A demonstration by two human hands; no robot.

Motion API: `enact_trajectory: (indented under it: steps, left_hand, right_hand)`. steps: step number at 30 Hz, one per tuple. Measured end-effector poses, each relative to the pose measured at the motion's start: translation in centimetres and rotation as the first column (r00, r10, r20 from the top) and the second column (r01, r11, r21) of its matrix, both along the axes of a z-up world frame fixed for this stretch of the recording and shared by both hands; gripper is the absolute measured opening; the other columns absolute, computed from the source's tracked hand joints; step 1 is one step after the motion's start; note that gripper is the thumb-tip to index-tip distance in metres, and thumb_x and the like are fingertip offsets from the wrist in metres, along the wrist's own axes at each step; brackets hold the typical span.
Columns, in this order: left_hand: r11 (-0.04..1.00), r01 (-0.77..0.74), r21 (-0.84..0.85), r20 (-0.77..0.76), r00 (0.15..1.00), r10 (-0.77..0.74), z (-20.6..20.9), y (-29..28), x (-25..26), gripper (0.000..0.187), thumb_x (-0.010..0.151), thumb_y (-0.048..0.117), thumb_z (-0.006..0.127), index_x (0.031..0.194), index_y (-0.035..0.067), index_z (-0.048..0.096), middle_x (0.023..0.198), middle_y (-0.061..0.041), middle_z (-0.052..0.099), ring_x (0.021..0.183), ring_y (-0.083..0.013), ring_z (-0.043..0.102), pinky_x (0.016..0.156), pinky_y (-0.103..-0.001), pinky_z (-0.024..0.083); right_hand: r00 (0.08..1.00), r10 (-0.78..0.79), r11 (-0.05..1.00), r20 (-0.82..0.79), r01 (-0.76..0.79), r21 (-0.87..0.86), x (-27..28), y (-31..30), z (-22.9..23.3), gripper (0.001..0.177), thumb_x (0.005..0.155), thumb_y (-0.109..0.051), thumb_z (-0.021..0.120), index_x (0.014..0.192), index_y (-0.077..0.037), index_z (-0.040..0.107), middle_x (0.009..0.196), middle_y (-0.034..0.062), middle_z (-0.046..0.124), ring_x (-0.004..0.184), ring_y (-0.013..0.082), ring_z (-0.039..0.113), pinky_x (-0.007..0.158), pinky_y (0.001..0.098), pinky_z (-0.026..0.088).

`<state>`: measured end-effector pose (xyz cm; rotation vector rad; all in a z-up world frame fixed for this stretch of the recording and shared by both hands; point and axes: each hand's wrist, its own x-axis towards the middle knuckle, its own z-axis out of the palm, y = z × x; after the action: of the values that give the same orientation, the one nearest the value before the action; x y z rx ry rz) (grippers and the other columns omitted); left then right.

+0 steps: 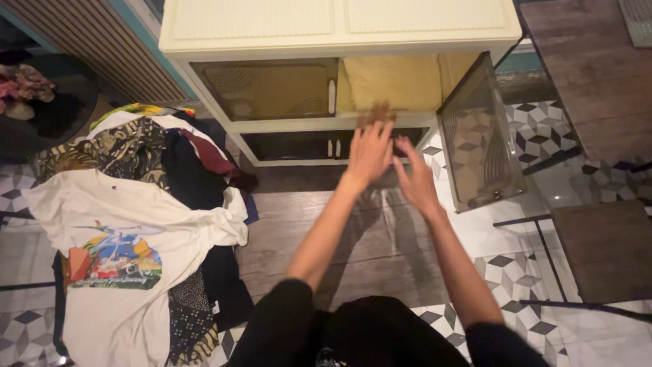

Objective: The person folds two white shirts by hand on a surface and places one of them into a cabinet drawer.

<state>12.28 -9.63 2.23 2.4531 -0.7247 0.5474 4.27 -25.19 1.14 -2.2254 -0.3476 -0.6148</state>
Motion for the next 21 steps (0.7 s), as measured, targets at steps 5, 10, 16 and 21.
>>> enact_trajectory:
  steps: [5, 10, 16, 21]
  left_hand:
    - [0.99, -0.049, -0.133, -0.176, 0.984, 0.025, -10.5, 3.6, -9.7, 0.074, 0.079, 0.01, 0.069, 0.149, 0.0, 0.044, 0.159, -0.03, 0.034, 0.146, -0.0472, 0.033, 0.113, -0.06, 0.029]
    - [0.916, -0.161, -0.367, -0.517, 0.854, -0.058, -13.8, 4.8, -14.7, 0.069, 0.085, 0.015, 0.067, 0.152, 0.008, 0.047, 0.16, -0.025, 0.038, 0.142, -0.0405, 0.044, 0.112, -0.049, 0.043]
    - [0.51, -0.04, -0.859, -0.402, 0.668, -0.626, 0.8, 1.1, -16.6, 0.059, 0.101, 0.033, 0.06, 0.153, 0.009, 0.047, 0.153, -0.019, 0.051, 0.138, -0.0285, 0.053, 0.101, -0.038, 0.05]
    - [0.635, 0.037, -0.771, -0.209, 0.928, -0.308, 3.8, 2.2, -14.0, 0.045, 0.11, 0.028, 0.056, 0.149, 0.007, 0.051, 0.143, -0.017, 0.062, 0.132, -0.0266, 0.063, 0.107, -0.038, 0.052]
  right_hand:
    - [0.925, 0.131, 0.612, -0.357, 0.208, 0.763, -8.0, -5.5, -8.1, 0.044, 0.105, -0.022, 0.054, 0.145, -0.005, 0.051, 0.141, 0.017, 0.063, 0.116, 0.0308, 0.069, 0.087, 0.0402, 0.056]
    - [0.997, 0.014, 0.252, -0.071, 0.065, 0.965, -13.2, -7.8, -3.1, 0.038, 0.113, -0.024, 0.042, 0.146, -0.006, 0.047, 0.139, 0.0132, 0.061, 0.117, 0.0214, 0.069, 0.089, 0.0388, 0.06]
    - [0.996, -0.066, 0.793, -0.065, 0.092, 0.602, -12.1, -0.7, 3.4, 0.02, 0.105, 0.0, 0.061, 0.124, 0.004, 0.066, 0.121, 0.0113, 0.067, 0.11, 0.0161, 0.065, 0.094, 0.0318, 0.057]
    - [0.997, -0.051, 0.903, 0.056, 0.022, 0.43, -8.0, 5.3, 6.0, 0.022, 0.102, 0.001, 0.067, 0.122, 0.007, 0.067, 0.122, 0.0124, 0.068, 0.111, 0.0163, 0.065, 0.093, 0.0265, 0.053]
